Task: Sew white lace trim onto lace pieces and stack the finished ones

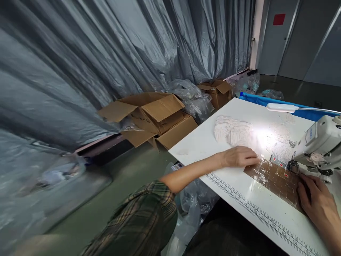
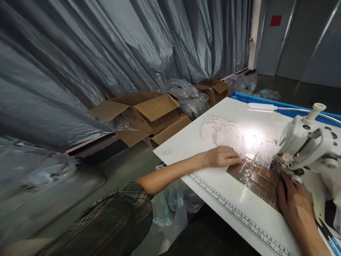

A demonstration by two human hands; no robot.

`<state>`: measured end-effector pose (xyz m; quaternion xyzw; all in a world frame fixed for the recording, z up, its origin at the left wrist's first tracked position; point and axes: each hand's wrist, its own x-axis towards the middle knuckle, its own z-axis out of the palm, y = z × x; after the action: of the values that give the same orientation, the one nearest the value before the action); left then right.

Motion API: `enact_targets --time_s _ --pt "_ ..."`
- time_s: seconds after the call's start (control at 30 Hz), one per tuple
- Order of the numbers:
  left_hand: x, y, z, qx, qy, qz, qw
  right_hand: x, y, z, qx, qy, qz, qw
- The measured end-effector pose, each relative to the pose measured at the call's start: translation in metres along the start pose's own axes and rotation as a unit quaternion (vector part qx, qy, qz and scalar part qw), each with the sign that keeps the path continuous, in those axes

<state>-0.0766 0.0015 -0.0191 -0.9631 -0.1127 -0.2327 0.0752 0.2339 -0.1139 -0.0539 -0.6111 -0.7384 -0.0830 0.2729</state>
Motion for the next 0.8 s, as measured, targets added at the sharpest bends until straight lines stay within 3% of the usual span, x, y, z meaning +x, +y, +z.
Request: enact_targets --time_s 0.13,0.23,0.33,0.43,0.53,0.67,0.8 --pt "0.03 0.06 0.009 -0.158 -0.044 0.055 0.985 0.001 -0.007 -0.004 0.014 -0.025 0.031 0.999" --pt "0.048 0.076 0.009 -0.231 -0.028 0.092 0.968 0.002 -0.013 -0.008 0.028 -0.036 0.05 0.998" --pt "0.06 0.055 0.009 -0.234 -0.017 0.086 0.968 0.005 -0.019 -0.014 0.036 -0.035 0.059 0.997" --pt "0.063 0.021 0.01 -0.208 -0.057 0.036 0.976 0.009 -0.03 -0.024 0.051 -0.052 0.093 0.993" --pt "0.059 -0.001 0.009 -0.223 -0.078 0.004 0.972 0.012 -0.046 -0.037 0.072 -0.118 0.11 0.984" --pt "0.05 -0.004 0.01 -0.211 -0.08 0.002 0.974 0.009 -0.054 -0.044 0.114 -0.183 0.023 0.976" --pt "0.046 0.011 0.014 -0.101 -0.06 0.006 0.993 0.006 -0.032 -0.037 0.115 -0.108 0.022 0.987"
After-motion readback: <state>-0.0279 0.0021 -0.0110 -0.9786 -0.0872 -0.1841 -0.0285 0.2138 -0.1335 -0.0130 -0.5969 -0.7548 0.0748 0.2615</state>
